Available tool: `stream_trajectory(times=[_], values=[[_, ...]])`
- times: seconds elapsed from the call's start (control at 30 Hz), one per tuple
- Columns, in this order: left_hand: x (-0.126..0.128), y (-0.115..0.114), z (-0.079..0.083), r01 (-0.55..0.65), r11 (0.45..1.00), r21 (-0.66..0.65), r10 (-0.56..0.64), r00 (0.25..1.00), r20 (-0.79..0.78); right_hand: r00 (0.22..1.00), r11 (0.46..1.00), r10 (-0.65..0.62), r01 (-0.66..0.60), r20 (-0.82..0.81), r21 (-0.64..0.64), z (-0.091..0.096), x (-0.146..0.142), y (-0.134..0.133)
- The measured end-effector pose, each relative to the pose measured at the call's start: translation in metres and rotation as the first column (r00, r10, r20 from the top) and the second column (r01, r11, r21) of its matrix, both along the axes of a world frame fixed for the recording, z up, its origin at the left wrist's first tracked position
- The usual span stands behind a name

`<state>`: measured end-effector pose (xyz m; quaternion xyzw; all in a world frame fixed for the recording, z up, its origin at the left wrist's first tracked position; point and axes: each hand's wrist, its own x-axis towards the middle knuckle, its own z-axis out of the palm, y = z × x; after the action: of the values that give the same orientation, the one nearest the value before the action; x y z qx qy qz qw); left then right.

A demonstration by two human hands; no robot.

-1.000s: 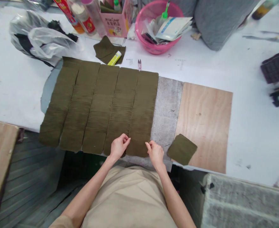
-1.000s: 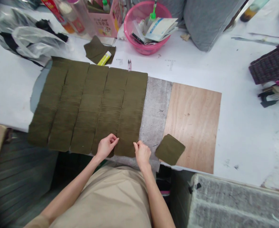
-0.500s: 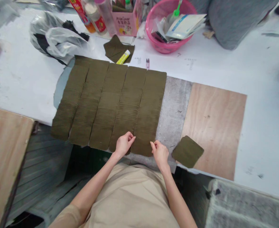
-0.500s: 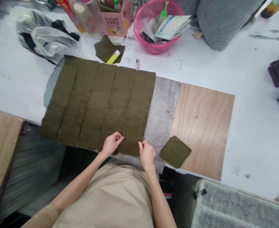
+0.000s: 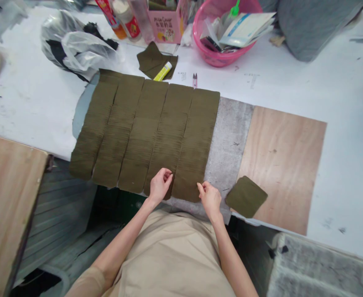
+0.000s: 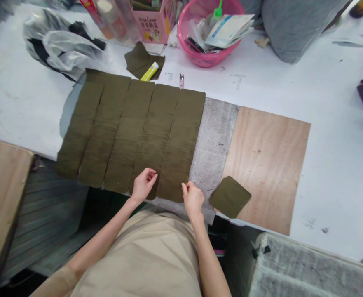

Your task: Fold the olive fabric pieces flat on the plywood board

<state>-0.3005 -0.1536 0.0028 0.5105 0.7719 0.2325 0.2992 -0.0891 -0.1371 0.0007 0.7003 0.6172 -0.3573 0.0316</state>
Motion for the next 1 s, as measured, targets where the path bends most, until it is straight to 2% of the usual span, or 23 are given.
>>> stream_trajectory(times=[0.13, 0.2, 0.3, 0.4, 0.5, 0.67, 0.83, 1.0], values=[[-0.005, 0.0, -0.002, 0.003, 0.993, 0.115, 0.005, 0.998, -0.063, 1.0, 1.0, -0.016, 0.016, -0.014, -0.02, 0.0, 0.0, 0.001], [-0.005, -0.002, -0.002, 0.053, 0.986, 0.158, -0.032, 0.991, -0.131, 1.0, 0.999, -0.023, 0.022, -0.02, -0.033, 0.001, 0.0, 0.002], [-0.003, -0.007, -0.004, 0.223, 0.953, 0.205, -0.168, 0.952, -0.258, 0.999, 0.999, -0.028, 0.027, -0.018, -0.041, 0.001, -0.001, 0.002], [0.002, -0.013, -0.009, 0.426, 0.88, 0.21, -0.335, 0.87, -0.361, 0.999, 0.999, -0.029, 0.028, -0.027, -0.041, 0.002, 0.0, 0.002], [0.007, -0.017, -0.018, 0.546, 0.82, 0.169, -0.44, 0.792, -0.423, 0.999, 0.999, -0.027, 0.026, -0.035, -0.033, 0.002, 0.0, 0.002], [0.01, -0.023, -0.032, 0.585, 0.794, 0.166, -0.438, 0.74, -0.511, 1.0, 1.0, -0.006, 0.006, 0.007, -0.008, 0.004, -0.002, 0.001], [0.011, -0.025, -0.037, 0.589, 0.792, 0.163, -0.424, 0.722, -0.547, 0.992, 0.998, 0.022, -0.03, 0.121, 0.063, 0.011, -0.005, -0.001], [0.012, -0.026, -0.039, 0.59, 0.792, 0.159, -0.425, 0.719, -0.55, 0.999, 0.983, -0.03, 0.032, -0.015, 0.181, 0.012, 0.002, 0.009]])
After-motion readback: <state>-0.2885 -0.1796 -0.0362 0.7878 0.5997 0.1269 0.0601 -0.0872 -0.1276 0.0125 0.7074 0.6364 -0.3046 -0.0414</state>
